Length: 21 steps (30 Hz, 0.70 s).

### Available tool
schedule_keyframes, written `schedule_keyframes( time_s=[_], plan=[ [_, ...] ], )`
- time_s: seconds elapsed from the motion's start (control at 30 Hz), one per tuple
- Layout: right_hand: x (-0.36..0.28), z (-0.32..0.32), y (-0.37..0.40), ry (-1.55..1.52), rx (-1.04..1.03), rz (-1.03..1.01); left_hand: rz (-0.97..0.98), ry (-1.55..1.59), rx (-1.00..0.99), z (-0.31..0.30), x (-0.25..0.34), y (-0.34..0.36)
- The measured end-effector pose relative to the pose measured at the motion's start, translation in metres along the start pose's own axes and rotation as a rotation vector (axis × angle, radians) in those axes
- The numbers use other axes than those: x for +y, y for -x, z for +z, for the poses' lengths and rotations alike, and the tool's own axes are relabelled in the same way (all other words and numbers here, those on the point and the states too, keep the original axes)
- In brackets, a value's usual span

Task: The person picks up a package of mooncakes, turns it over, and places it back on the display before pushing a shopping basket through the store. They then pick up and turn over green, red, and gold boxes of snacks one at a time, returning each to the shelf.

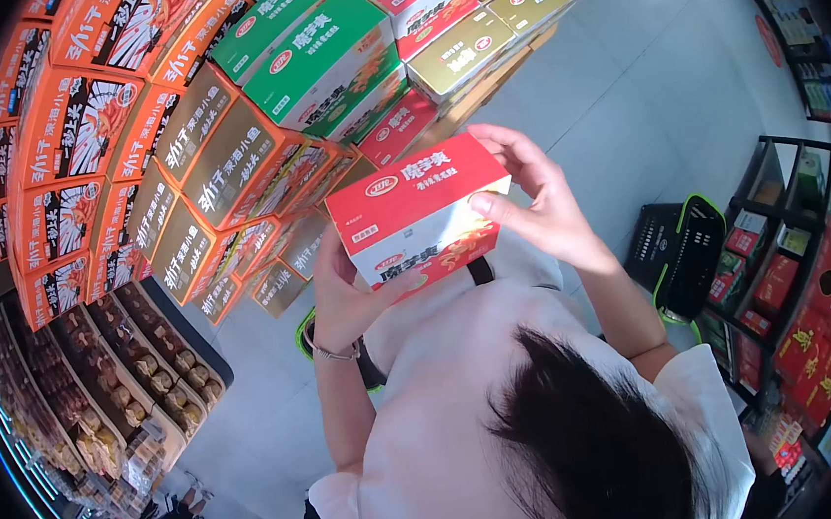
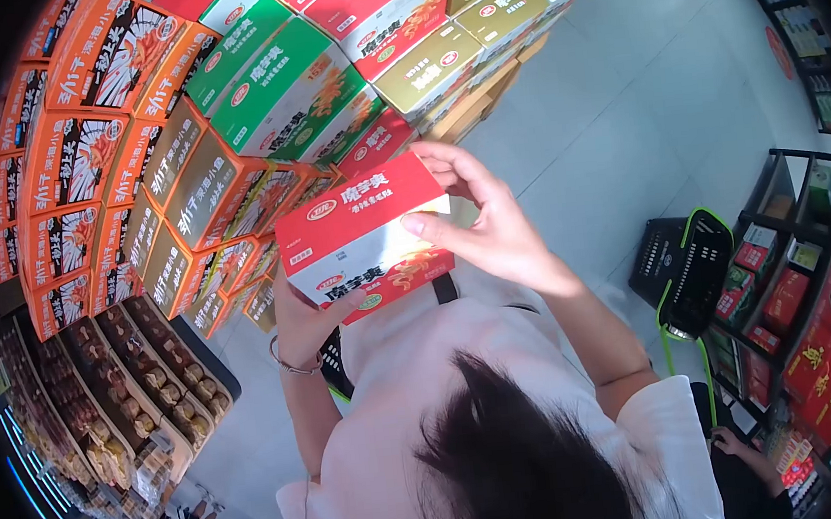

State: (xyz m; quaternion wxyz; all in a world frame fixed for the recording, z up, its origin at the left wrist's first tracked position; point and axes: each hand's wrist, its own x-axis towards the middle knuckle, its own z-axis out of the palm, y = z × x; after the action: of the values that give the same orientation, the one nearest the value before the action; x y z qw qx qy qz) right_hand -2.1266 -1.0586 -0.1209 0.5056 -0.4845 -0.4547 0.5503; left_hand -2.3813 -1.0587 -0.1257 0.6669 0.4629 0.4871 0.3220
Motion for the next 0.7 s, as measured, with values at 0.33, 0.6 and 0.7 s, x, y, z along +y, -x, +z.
schedule_keyframes(
  time_s=[0.33, 0.6, 0.7],
  plan=[
    [-0.001, 0.009, -0.017, 0.641, -0.476, -0.344, 0.071, -0.260, -0.034, -0.002, -0.009, 0.006],
    [0.014, 0.016, -0.015, 0.697, -0.348, -0.375, 0.108, -0.636, 0.063, -0.008, -0.005, 0.005],
    [0.016, 0.014, -0.015, 0.773, -0.249, -0.383, 0.243, -0.730, 0.088, -0.006, 0.018, 0.001]
  ],
)
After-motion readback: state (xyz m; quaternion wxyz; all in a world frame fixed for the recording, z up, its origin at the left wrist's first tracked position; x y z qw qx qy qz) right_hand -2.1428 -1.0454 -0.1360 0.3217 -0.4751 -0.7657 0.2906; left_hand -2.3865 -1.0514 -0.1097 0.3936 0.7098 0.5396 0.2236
